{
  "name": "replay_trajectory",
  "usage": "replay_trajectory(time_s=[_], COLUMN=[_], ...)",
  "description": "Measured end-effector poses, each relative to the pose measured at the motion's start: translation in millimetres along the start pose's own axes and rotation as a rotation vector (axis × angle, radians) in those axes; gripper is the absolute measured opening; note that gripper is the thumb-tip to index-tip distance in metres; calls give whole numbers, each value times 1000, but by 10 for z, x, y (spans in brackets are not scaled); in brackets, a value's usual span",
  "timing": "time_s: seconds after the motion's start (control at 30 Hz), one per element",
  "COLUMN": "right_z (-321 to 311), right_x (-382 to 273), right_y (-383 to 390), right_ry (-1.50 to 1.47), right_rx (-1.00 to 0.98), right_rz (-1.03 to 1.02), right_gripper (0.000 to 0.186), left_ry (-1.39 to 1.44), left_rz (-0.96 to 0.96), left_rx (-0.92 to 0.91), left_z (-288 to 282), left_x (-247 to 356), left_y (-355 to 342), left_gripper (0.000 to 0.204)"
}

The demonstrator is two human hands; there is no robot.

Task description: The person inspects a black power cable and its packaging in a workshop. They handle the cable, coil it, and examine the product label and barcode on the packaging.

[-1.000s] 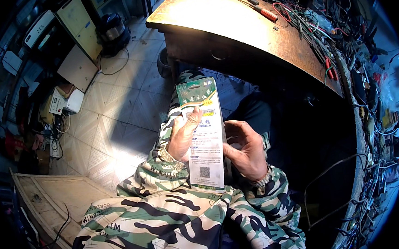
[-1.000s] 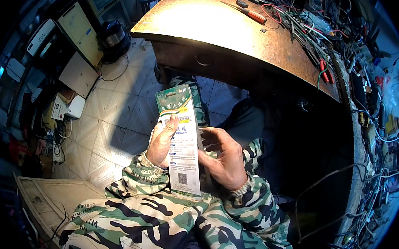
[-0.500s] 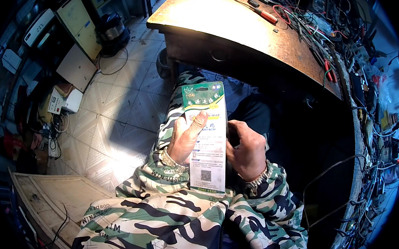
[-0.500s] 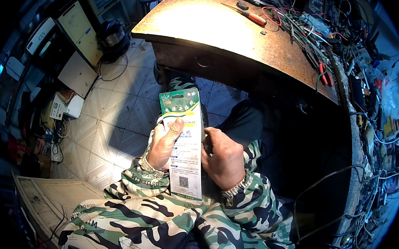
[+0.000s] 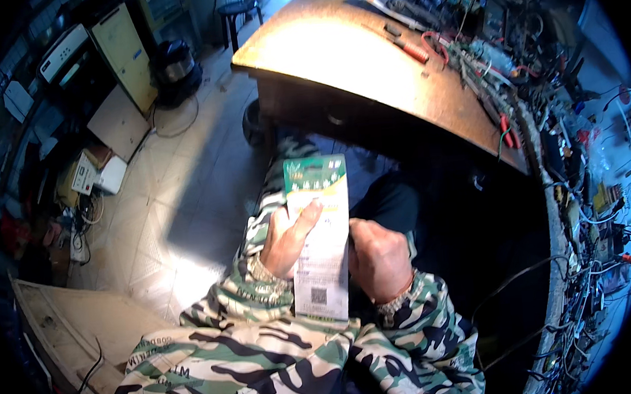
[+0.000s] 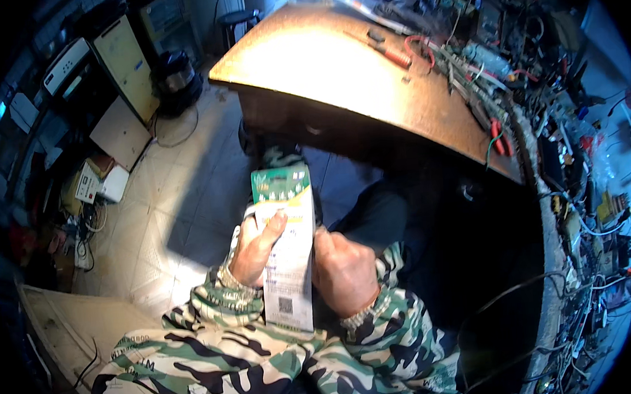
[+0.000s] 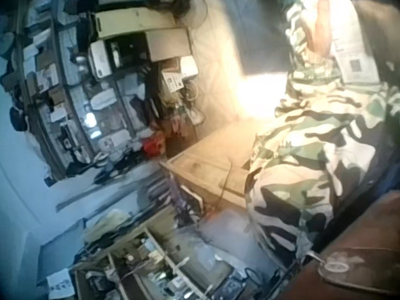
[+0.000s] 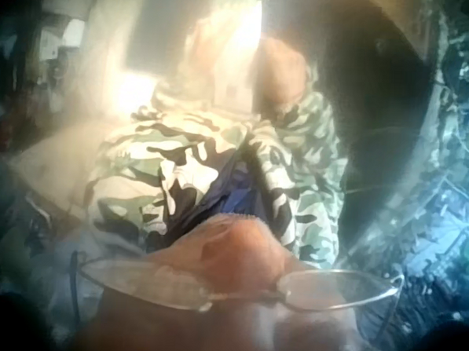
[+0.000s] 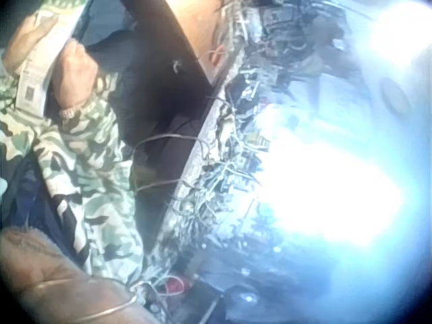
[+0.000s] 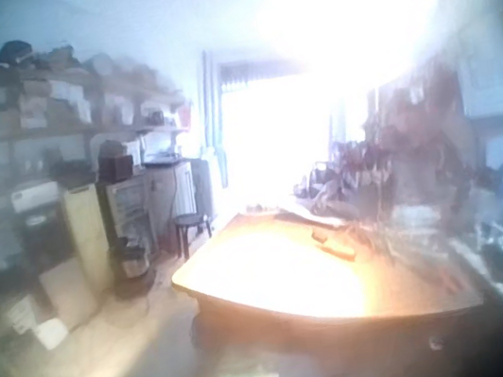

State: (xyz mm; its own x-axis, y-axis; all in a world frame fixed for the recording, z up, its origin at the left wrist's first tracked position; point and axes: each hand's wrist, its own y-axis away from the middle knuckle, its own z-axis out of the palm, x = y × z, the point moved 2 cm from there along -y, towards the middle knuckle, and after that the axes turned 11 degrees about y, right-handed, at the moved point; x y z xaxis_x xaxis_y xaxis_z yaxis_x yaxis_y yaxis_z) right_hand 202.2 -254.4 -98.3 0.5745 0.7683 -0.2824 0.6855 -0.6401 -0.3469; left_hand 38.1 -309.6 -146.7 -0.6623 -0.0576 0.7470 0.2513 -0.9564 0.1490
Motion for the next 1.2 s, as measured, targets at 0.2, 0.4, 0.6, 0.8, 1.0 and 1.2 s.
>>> replay_trajectory(time_s=[0.2,0.4,0.6,0.8,1.0,1.2], right_z=[32,81,72,106,55,74], right_x=[0,68,27,138,107,199], right_y=[18,28,-19,-103,-180,-305], right_ry=[-134,-220,-177,-250,-22,-208], right_rx=[104,110,143,248,242,273], right_rz=[19,47,50,-13,-39,-32], right_gripper=[9,7,11,25,36,45], left_ry=[-34,-49,-59,-8,32,29], left_rz=[42,57,49,22,-2,-12], left_rx=[-8,-9,23,11,0,-8], left_z=[-2,24,-17,70,21,78], left_x=[13,5,-25,59,1,40], left_y=[14,12,4,48,21,36], left_gripper=[36,38,36,35,34,35])
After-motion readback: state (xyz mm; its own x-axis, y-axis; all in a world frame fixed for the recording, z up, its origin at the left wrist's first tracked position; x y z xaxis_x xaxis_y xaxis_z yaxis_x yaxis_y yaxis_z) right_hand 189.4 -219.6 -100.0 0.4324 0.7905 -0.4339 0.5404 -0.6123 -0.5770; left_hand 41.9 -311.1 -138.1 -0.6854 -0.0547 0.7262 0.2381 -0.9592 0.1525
